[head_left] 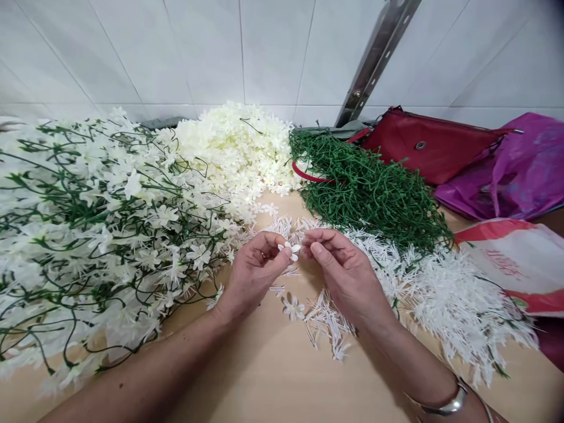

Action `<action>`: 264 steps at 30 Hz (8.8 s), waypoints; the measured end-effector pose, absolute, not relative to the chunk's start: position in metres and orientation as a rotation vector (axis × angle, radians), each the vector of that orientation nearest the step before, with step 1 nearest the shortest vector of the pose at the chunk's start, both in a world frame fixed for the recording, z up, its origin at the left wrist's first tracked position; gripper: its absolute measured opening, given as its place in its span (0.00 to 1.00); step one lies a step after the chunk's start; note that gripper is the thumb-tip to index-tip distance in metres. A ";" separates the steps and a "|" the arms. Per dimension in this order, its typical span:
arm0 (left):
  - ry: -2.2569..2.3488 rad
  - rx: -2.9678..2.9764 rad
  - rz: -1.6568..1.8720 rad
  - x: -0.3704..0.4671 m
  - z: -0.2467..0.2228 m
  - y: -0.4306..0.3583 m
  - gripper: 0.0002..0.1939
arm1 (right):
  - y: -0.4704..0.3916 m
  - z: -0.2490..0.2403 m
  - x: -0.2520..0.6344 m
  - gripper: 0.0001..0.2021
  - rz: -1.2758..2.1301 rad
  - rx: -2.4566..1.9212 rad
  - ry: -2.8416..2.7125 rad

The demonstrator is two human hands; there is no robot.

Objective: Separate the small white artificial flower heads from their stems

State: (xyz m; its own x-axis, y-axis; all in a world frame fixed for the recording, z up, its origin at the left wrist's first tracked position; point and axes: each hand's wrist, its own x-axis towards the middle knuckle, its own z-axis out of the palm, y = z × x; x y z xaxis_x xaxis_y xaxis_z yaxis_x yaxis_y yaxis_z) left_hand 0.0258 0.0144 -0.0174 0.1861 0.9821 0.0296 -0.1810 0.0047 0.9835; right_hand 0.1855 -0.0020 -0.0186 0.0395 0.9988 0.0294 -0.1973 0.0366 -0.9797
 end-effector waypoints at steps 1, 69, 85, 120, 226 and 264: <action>0.931 1.188 1.164 0.026 -0.018 0.015 0.06 | -0.002 -0.019 0.185 0.11 1.255 -1.064 -1.062; 0.909 1.112 1.200 0.023 -0.016 0.013 0.13 | 0.005 -0.006 0.181 0.06 0.587 -1.145 -1.629; 0.920 1.138 1.153 0.021 -0.013 0.010 0.09 | 0.007 -0.002 0.183 0.05 0.289 -1.091 -1.823; 1.038 1.119 1.134 0.022 -0.009 0.008 0.08 | 0.002 -0.006 0.176 0.08 0.533 -1.079 -1.705; 1.002 0.950 1.099 0.024 -0.004 0.011 0.10 | 0.014 -0.010 0.184 0.04 1.107 -1.010 -1.474; 1.096 0.962 1.107 0.026 0.002 0.013 0.10 | 0.009 -0.006 0.181 0.06 1.040 -1.018 -1.498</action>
State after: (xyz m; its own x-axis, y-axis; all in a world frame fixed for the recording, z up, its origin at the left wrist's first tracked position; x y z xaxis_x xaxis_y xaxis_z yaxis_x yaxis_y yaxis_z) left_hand 0.0255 0.0126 0.0022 0.0897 0.9798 -0.1789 -0.1892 0.1931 0.9628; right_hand 0.1812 0.0091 -0.0063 -0.1403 0.9553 0.2603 0.0899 0.2741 -0.9575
